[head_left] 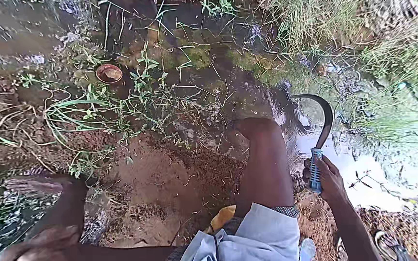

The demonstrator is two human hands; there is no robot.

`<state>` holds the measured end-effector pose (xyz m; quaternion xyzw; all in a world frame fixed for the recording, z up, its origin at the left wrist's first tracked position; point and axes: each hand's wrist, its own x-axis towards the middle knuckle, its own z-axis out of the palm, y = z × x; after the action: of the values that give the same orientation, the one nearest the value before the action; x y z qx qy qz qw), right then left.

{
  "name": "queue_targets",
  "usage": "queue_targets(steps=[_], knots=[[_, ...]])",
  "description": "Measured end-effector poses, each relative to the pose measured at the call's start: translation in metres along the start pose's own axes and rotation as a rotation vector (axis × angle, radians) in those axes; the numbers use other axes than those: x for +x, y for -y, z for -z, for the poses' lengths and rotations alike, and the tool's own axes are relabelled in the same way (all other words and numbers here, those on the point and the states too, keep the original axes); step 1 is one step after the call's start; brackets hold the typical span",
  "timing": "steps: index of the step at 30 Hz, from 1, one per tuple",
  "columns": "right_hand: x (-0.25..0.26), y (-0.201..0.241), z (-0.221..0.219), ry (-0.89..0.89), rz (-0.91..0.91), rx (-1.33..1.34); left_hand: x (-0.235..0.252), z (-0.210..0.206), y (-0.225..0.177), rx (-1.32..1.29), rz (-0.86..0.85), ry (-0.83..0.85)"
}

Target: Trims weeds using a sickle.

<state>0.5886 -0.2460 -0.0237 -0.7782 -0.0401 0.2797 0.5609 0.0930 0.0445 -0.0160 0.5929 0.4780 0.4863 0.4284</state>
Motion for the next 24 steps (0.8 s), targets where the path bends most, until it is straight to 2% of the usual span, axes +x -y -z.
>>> queue_targets(steps=[3, 6, 9, 11, 14, 17, 21, 24], knots=[[-0.007, 0.044, -0.041, 0.14, 0.115, 0.15, 0.008, -0.086, 0.029, 0.225, 0.254, 0.329], [-0.014, 0.049, -0.104, 0.252, 0.105, 0.318, 0.004, -0.166, 0.078, 0.377, 0.448, 0.644], [-0.019, 0.028, -0.16, 0.297, -0.003, 0.342, 0.005, -0.23, 0.115, 0.6, 0.44, 0.904], [-0.016, 0.014, -0.181, 0.318, -0.088, 0.304, 0.009, -0.266, 0.129, 0.72, 0.425, 0.976], [-0.009, 0.013, -0.181, 0.364, -0.241, 0.294, 0.007, -0.307, 0.143, 0.819, 0.374, 1.007], [0.003, 0.017, -0.181, 0.394, -0.239, 0.27, 0.006, -0.342, 0.157, 0.887, 0.321, 1.01], [0.009, 0.017, -0.186, 0.398, -0.201, 0.251, 0.003, -0.382, 0.168, 0.988, 0.427, 1.034], [0.01, 0.015, -0.187, 0.396, -0.208, 0.253, -0.009, -0.4, 0.182, 1.035, 0.424, 1.013]])
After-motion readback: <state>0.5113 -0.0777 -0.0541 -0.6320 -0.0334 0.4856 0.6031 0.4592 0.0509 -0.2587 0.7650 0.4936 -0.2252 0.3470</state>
